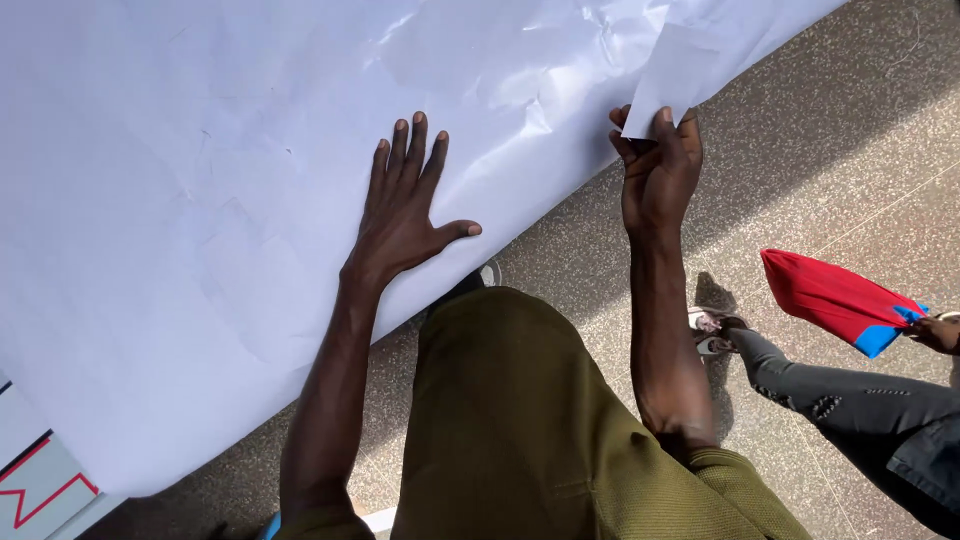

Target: The person peels a large white protective film from a composite panel, smoothing it down with their hands. They then remove smaller pieces of the film from the panel's surface, revealing the printed text and graphics underneath.

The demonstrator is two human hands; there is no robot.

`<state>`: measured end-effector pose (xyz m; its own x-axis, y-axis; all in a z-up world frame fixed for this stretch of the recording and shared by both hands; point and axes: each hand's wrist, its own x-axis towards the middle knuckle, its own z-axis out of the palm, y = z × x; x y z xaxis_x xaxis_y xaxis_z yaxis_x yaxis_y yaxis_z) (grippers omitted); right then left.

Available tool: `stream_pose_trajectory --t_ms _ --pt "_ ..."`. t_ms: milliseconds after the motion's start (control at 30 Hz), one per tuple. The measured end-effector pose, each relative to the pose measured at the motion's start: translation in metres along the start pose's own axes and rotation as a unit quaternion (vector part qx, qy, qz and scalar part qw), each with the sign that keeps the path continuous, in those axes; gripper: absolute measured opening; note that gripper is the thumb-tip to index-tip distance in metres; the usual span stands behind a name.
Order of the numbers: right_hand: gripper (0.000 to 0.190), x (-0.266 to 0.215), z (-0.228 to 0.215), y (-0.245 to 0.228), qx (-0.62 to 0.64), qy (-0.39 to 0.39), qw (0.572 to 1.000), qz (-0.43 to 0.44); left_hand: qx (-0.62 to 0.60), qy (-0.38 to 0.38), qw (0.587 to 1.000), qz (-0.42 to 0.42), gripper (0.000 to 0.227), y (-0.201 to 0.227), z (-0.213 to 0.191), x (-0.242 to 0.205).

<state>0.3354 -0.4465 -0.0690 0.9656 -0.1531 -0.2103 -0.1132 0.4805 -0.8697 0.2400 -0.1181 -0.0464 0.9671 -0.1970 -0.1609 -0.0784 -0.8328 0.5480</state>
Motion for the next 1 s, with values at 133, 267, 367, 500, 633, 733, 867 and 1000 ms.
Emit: stream_pose_trajectory --t_ms 133,267,367,500,633,733,867,1000 --pt "0.04 0.016 -0.007 0.021 0.019 -0.035 0.999 0.007 0.052 -0.011 0.998 0.04 0.124 -0.007 0.003 -0.003" --pt "0.042 0.023 0.011 0.013 -0.019 -0.055 0.998 -0.017 0.019 -0.01 0.999 0.034 0.122 -0.004 -0.004 -0.001" --pt "0.029 0.029 0.024 0.004 -0.209 -0.075 0.958 -0.18 -0.013 0.009 1.0 0.022 0.118 -0.002 -0.004 0.0" --pt "0.034 0.034 0.042 -0.022 -0.356 -0.079 0.876 -0.315 -0.038 0.012 0.999 0.004 0.107 -0.001 -0.003 0.003" --pt "0.026 0.046 0.036 -0.037 -0.434 -0.093 0.777 -0.447 -0.074 0.052 0.996 0.016 0.092 0.0 -0.004 0.002" --pt "0.025 0.049 0.024 -0.046 -0.414 -0.12 0.777 -0.458 -0.114 0.075 0.991 0.002 0.081 0.006 0.0 0.001" --pt "0.037 0.066 0.002 -0.047 -0.379 -0.107 0.84 -0.374 -0.127 0.116 0.984 -0.039 0.067 0.023 0.004 0.008" --pt "0.036 0.089 0.008 -0.046 -0.323 -0.169 0.881 -0.301 -0.137 0.174 0.971 -0.092 0.065 0.056 0.01 0.009"
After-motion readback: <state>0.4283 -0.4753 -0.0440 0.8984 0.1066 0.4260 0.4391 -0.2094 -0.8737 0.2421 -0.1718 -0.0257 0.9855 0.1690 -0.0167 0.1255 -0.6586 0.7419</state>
